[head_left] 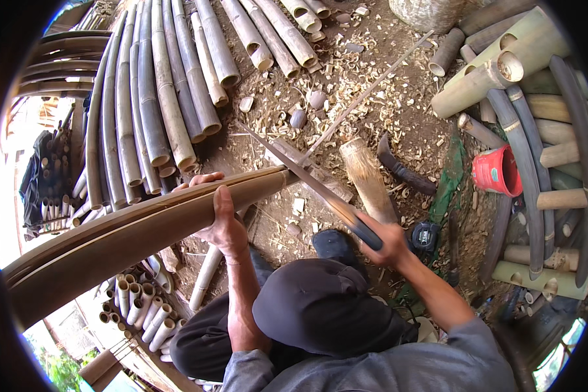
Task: The person sits on the ground and uses a knife and a wooden mallet to split bamboo poles. They repeatedly strike the knife into the bamboo to split it lengthwise, then use a chisel-like tool to further separate the sections. The split bamboo pieces are placed aside.
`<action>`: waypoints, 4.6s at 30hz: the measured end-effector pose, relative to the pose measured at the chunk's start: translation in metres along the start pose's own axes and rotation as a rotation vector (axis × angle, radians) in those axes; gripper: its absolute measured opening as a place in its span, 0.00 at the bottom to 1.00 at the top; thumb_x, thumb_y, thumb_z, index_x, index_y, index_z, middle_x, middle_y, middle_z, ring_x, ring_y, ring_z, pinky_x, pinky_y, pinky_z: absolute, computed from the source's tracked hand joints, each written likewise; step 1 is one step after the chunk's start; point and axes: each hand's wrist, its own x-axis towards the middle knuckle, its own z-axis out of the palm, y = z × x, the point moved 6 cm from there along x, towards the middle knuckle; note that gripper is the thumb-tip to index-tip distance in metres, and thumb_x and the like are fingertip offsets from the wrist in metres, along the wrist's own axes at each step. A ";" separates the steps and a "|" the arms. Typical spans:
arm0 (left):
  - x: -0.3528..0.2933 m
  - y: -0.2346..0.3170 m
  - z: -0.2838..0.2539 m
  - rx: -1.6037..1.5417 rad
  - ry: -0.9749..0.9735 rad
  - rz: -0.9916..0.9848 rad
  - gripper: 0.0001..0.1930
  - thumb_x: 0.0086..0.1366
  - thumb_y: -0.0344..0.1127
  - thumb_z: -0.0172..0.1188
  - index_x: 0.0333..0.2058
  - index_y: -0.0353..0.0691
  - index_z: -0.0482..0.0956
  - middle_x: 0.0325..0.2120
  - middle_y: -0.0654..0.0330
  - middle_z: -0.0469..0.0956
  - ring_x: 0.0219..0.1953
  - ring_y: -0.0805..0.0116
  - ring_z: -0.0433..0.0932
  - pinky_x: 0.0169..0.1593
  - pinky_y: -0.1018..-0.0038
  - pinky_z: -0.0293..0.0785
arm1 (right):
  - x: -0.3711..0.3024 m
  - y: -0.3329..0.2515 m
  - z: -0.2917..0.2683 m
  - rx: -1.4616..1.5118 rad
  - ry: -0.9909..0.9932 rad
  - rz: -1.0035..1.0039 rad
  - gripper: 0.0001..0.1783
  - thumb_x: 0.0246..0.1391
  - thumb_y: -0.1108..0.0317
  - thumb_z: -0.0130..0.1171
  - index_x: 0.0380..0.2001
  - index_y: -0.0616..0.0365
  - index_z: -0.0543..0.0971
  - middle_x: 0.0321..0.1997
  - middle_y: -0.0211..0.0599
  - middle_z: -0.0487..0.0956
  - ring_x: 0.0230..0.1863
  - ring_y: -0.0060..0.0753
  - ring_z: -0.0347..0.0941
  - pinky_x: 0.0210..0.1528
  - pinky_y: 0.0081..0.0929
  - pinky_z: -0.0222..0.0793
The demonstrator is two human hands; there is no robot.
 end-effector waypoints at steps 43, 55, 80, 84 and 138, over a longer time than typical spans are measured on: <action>0.027 -0.011 -0.082 -0.209 0.187 -0.207 0.32 0.56 0.39 0.68 0.56 0.34 0.67 0.45 0.52 0.73 0.48 0.57 0.75 0.57 0.59 0.73 | -0.032 0.022 -0.086 -0.610 0.199 -0.223 0.33 0.45 0.70 0.63 0.58 0.69 0.73 0.23 0.41 0.75 0.19 0.37 0.71 0.24 0.37 0.69; 0.031 0.024 -0.103 -0.355 0.204 -0.252 0.28 0.61 0.48 0.65 0.51 0.35 0.67 0.34 0.53 0.75 0.39 0.61 0.78 0.43 0.62 0.80 | -0.051 0.058 -0.100 -0.564 0.012 0.175 0.52 0.43 0.56 0.70 0.69 0.60 0.59 0.65 0.53 0.60 0.65 0.54 0.58 0.68 0.48 0.56; -0.075 -0.216 -0.283 1.754 -0.643 -0.835 0.34 0.54 0.39 0.66 0.59 0.41 0.64 0.58 0.46 0.68 0.61 0.48 0.69 0.61 0.52 0.68 | 0.234 0.074 0.040 -0.114 0.137 0.425 0.44 0.50 0.63 0.69 0.65 0.67 0.59 0.59 0.62 0.68 0.51 0.49 0.75 0.48 0.42 0.79; -0.072 -0.228 -0.337 1.644 -0.784 -0.785 0.35 0.48 0.39 0.69 0.55 0.40 0.66 0.51 0.48 0.77 0.54 0.49 0.77 0.58 0.56 0.74 | 0.276 0.048 0.027 -0.452 0.321 -0.005 0.53 0.53 0.66 0.67 0.73 0.60 0.45 0.74 0.66 0.42 0.75 0.62 0.47 0.71 0.52 0.58; -0.083 -0.161 -0.079 0.906 -1.034 -0.285 0.38 0.55 0.49 0.71 0.61 0.45 0.66 0.52 0.49 0.73 0.49 0.48 0.79 0.54 0.56 0.77 | -0.257 0.148 -0.086 -0.730 0.203 0.854 0.38 0.50 0.68 0.63 0.65 0.60 0.64 0.65 0.52 0.62 0.65 0.59 0.59 0.67 0.51 0.55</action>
